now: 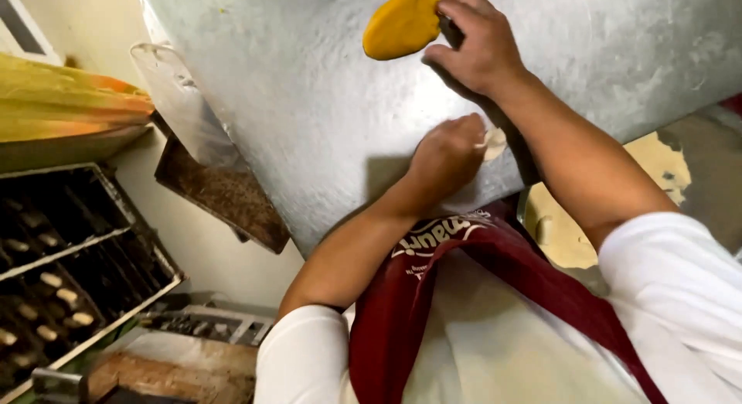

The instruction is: Shaping and filling small dough balls by hand on a metal workbench

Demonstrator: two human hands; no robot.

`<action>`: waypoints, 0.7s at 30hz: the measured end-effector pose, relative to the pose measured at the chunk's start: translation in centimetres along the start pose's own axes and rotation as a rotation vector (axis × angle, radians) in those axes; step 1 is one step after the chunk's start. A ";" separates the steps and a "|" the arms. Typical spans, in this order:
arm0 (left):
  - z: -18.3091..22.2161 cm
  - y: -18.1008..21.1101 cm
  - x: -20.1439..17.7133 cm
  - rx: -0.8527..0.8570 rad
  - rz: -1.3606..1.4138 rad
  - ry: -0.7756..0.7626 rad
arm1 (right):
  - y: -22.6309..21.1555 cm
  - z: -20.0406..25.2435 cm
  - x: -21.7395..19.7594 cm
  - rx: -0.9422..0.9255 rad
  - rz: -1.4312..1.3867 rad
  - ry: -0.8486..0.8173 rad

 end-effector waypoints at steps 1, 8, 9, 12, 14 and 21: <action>1.1 -1.1 -1.1 -0.243 0.304 -0.041 | -0.3 0.0 0.7 -0.099 0.160 0.022; 8.4 -9.9 -1.5 -1.198 1.749 0.549 | 0.7 -2.2 0.0 -0.295 0.221 0.188; 8.2 -9.6 -1.8 -1.184 1.756 0.557 | 0.3 -1.2 -1.1 -0.309 0.223 0.188; 7.5 -8.7 -3.5 -1.075 1.602 0.502 | 0.5 1.2 -2.9 0.065 0.104 0.095; 5.9 -7.6 -4.5 -0.978 1.579 0.406 | -1.9 2.0 -3.1 0.098 0.061 0.039; 8.0 -9.3 -4.3 -0.878 1.368 0.312 | 6.2 -0.7 2.1 -0.118 0.608 0.175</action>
Point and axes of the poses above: each hand's wrist, its own z-axis away from the middle knuckle, its own x-axis out of the palm, y = z × x, the point moved 6 cm from there along -z, towards the middle knuckle, and after that the axes turned 3 degrees about x, right-handed, at the moved point
